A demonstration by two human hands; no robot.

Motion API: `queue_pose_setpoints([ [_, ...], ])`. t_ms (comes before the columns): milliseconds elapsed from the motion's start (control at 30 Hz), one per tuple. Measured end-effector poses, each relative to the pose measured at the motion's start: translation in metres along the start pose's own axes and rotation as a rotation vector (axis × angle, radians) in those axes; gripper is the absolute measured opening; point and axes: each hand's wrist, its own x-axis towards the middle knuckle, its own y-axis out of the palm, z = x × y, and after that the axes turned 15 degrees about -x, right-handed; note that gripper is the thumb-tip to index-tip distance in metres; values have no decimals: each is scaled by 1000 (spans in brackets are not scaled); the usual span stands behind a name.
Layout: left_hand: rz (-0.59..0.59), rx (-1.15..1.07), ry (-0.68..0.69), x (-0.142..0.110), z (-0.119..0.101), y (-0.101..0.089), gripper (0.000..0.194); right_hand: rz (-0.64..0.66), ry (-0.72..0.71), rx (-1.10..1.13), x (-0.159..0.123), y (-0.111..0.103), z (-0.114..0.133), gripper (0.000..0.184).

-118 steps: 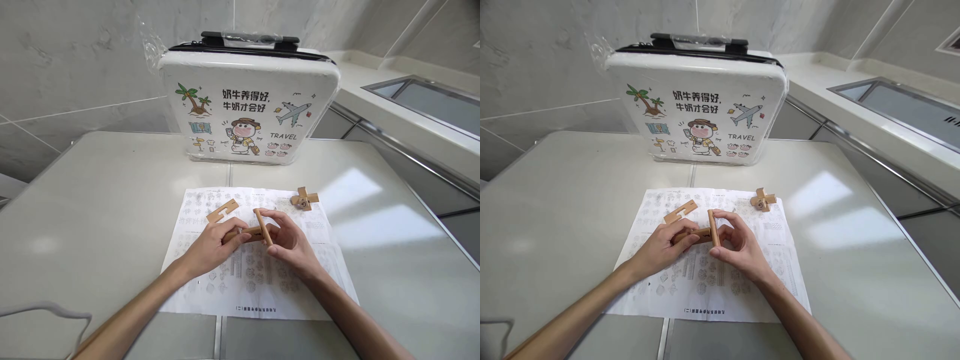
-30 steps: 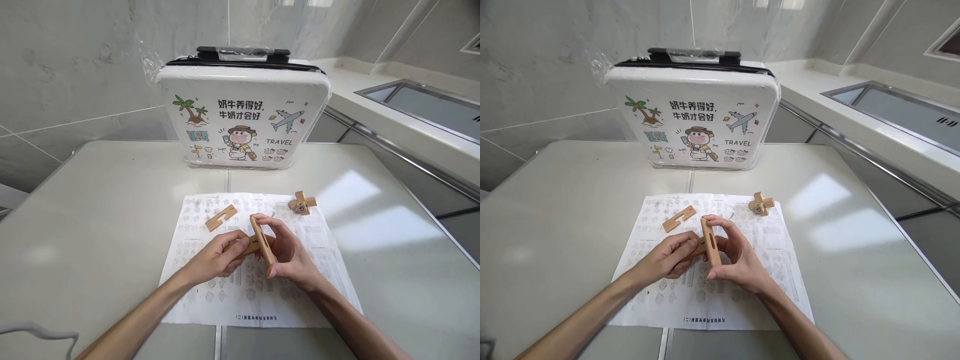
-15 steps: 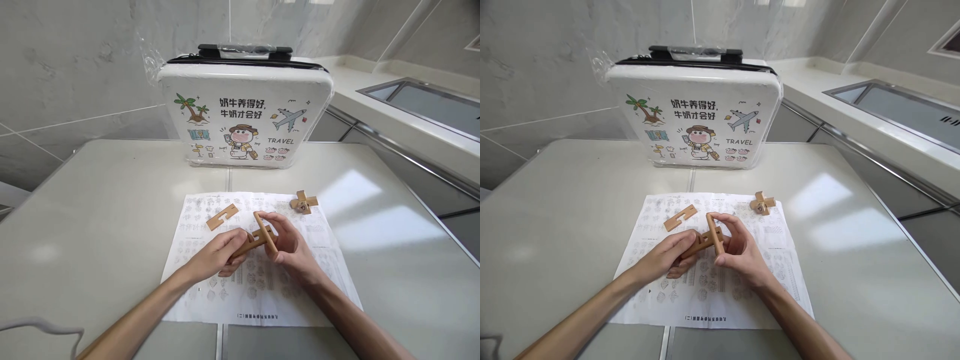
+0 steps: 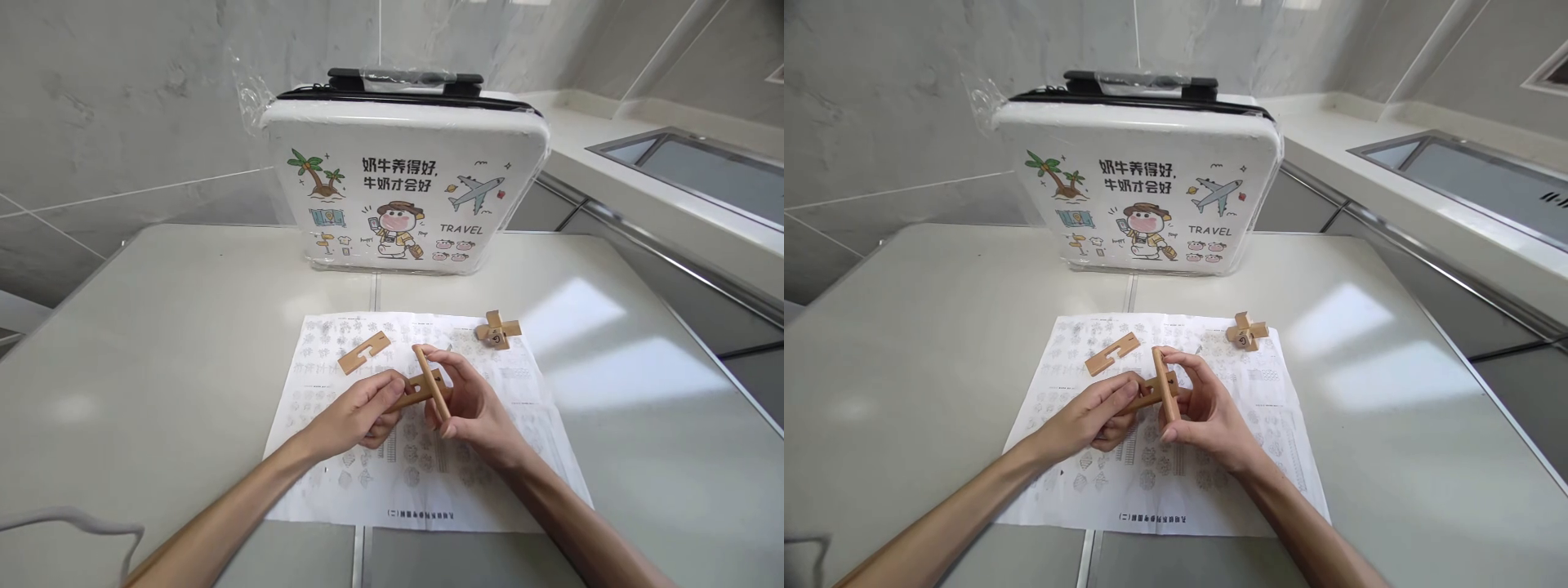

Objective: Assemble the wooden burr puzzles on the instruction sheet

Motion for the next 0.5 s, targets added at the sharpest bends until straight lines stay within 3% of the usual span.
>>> queue_pose_setpoints([
  [233,27,-35,5,2,5,-3,46,-2,-9,-60,-2,4,4,79],
  [500,-26,-32,-28,4,5,4,48,-49,-27,-88,-3,14,5,81],
])
